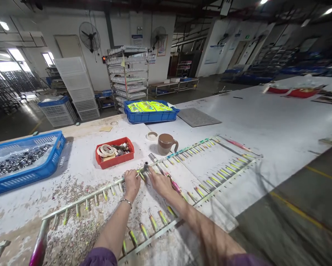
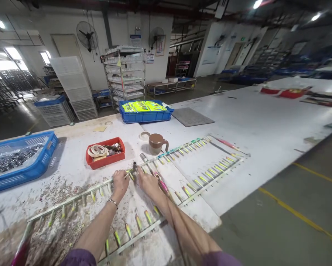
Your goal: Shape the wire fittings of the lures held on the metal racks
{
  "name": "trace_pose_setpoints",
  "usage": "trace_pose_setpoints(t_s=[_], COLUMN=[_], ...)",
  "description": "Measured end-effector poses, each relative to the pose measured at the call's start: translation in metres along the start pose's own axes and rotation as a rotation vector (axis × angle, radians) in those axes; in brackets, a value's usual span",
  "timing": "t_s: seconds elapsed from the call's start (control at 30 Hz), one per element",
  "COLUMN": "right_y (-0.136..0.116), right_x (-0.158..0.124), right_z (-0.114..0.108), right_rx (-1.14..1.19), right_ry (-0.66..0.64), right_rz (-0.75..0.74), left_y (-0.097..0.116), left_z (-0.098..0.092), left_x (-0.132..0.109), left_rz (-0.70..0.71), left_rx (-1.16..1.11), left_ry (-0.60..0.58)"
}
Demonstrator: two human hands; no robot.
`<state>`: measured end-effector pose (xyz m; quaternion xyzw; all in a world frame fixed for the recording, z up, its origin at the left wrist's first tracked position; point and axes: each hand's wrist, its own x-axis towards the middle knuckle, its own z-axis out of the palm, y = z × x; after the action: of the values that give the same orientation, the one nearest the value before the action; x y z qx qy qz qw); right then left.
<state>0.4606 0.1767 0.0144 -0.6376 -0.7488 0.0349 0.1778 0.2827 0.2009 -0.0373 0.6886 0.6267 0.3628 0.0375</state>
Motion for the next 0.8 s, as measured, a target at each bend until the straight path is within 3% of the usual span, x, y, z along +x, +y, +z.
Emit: trace_pose_setpoints(t_s=[0.07,0.2,0.33,0.5,0.63,0.8], right_y=[-0.002,-0.002,-0.001,-0.001,0.004,0.005], right_x=[0.0,-0.001,-0.002,-0.004,-0.007,-0.006], right_z=[-0.003,-0.006,-0.002,0.005,0.008,0.003], right_rx=[0.007,0.076,-0.001,0.041,0.018,0.08], right_ry=[-0.033,0.118,-0.056,0.124,-0.011,0.15], right_rz=[0.014,0.005,0.007,-0.02,0.045,0.007], left_y=[0.0,0.0,0.002,0.003,0.004,0.004], left_z=[0.001,0.001,0.001,0.0,-0.001,0.0], left_x=[0.0,0.001,0.001,0.001,0.002,0.002], left_rz=[-0.007,-0.015,-0.042,-0.045,-0.056,-0.062], left_rx=[0.008,0.022,0.032,0.031,0.041,0.045], left_ry=[0.0,-0.001,-0.005,-0.01,-0.01,-0.004])
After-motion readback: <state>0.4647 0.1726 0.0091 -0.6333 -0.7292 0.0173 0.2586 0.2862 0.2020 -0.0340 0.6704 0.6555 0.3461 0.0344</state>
